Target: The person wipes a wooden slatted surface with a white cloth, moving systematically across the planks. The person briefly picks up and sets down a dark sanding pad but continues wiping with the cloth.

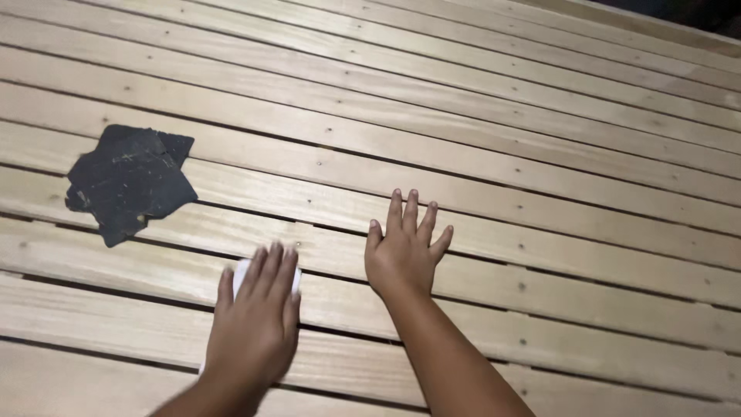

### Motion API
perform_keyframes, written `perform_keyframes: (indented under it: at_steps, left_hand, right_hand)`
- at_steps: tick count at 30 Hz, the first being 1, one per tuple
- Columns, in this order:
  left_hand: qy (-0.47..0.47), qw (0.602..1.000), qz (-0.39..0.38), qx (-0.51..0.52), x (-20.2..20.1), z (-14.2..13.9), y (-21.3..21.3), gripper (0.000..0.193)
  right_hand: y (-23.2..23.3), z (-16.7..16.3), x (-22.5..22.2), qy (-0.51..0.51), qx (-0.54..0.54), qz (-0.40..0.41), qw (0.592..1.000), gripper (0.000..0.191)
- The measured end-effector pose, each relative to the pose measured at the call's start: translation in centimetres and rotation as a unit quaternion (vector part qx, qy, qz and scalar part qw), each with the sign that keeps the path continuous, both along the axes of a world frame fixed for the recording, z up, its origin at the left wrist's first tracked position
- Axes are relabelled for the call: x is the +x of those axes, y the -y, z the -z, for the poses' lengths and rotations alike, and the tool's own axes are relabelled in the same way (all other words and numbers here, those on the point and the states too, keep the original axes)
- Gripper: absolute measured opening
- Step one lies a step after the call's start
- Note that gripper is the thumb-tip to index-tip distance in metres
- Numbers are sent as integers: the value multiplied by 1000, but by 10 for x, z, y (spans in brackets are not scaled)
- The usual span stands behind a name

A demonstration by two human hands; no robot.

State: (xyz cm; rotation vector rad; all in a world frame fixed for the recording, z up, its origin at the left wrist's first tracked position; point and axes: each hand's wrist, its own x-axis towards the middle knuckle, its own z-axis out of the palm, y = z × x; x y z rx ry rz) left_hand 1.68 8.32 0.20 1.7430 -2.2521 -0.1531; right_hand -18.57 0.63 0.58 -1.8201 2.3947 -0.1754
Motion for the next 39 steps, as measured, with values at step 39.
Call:
perform_keyframes:
  at_steps: [39]
  left_hand:
    - [-136, 930, 42, 338, 37, -93, 204, 28]
  right_hand:
    - [-3, 0, 4, -10, 22, 9, 1000, 67]
